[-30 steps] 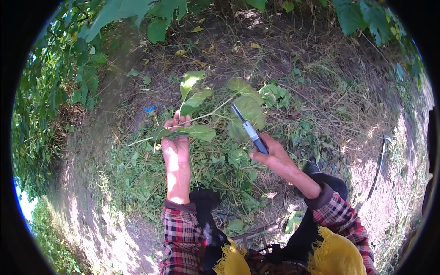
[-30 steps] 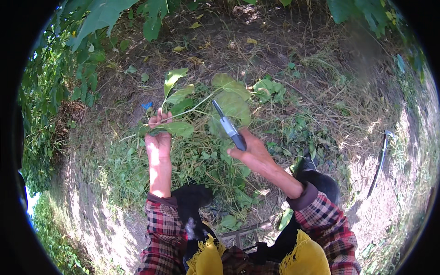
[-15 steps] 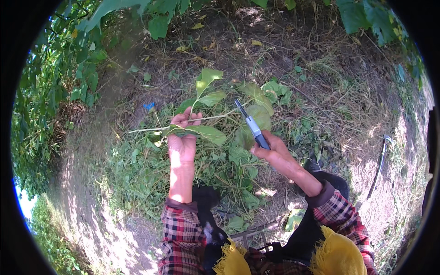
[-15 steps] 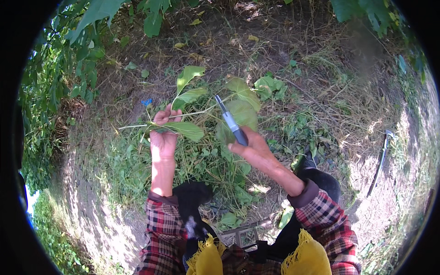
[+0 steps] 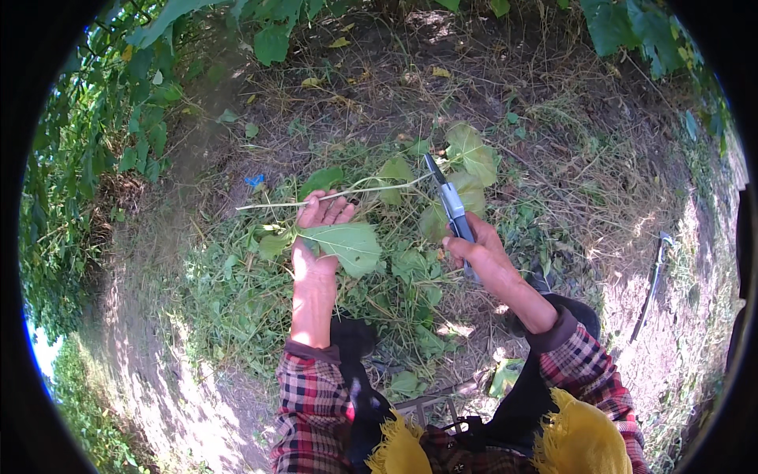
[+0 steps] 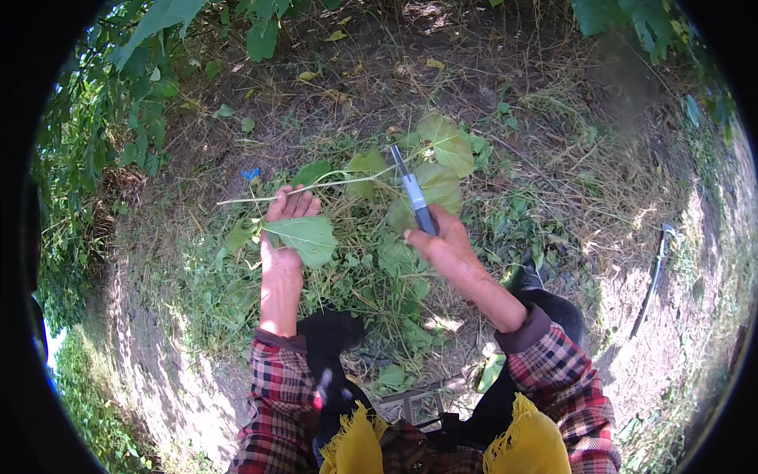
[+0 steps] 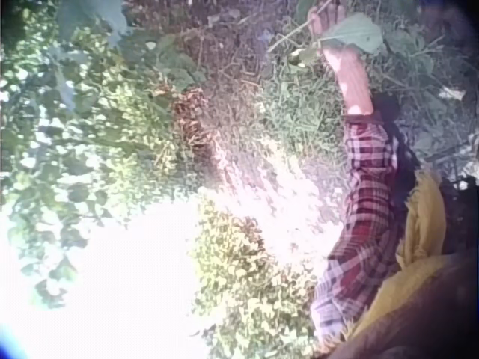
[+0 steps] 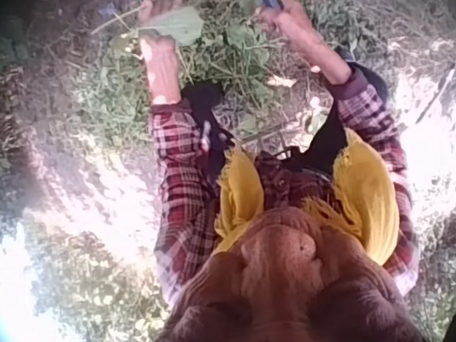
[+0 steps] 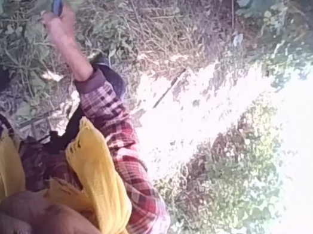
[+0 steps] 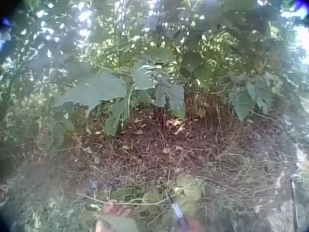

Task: The person uses pruning shears to cut and trim plant stems and leaves in an outdoor garden area. They hold the stems with one hand and cut them with the shears, dropping the trimmed pieces onto the ground.

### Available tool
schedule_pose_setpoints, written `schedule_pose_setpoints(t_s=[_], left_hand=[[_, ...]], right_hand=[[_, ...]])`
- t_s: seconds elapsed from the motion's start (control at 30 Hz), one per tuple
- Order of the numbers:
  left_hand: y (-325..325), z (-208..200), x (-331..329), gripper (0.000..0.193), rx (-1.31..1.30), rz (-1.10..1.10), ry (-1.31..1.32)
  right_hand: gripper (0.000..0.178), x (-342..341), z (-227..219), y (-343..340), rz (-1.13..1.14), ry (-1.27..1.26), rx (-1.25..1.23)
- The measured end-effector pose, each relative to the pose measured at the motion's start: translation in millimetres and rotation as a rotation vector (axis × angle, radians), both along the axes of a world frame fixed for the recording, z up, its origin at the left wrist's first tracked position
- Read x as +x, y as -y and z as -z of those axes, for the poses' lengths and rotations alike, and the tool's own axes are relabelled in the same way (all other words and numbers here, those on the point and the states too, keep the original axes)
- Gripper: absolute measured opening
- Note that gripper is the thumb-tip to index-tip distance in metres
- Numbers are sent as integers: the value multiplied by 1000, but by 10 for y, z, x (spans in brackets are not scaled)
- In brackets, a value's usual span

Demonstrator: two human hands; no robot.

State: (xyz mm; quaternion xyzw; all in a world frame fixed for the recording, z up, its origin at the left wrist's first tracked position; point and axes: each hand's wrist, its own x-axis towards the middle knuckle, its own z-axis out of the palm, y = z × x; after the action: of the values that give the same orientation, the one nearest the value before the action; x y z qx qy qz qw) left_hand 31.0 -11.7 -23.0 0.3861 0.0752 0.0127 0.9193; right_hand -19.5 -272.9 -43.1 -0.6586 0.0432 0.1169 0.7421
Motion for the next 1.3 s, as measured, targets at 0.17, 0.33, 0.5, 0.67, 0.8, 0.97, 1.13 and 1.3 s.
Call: schedule_pose_setpoints(t_s=[0.17, 0.33, 0.5, 0.67, 0.8, 0.97, 1.13, 1.3], left_hand=[[-89, 73, 16, 19, 23, -22, 73], [-168, 131, 81, 14, 87, -18, 136], [-96, 69, 60, 12, 54, 26, 147], [-123, 98, 69, 11, -4, -107, 153], [-214, 163, 92, 12, -53, -113, 201], [-151, 166, 106, 11, -58, -84, 228], [-35, 131, 72, 12, -26, -66, 200], [65, 105, 18, 14, -25, 3, 218]], right_hand=[[24, 39, 0, -8, 25, -60, 99], [22, 50, -5, 10, 23, -69, 120], [20, 79, 17, 44, 44, -115, 127], [23, 67, -3, 23, 94, -31, 63], [27, 47, -14, -24, 4, 62, -58], [34, 0, 45, -67, -151, 73, -188], [34, -7, 13, -46, -237, 20, -184], [37, 11, 70, -64, -180, 13, -86]])
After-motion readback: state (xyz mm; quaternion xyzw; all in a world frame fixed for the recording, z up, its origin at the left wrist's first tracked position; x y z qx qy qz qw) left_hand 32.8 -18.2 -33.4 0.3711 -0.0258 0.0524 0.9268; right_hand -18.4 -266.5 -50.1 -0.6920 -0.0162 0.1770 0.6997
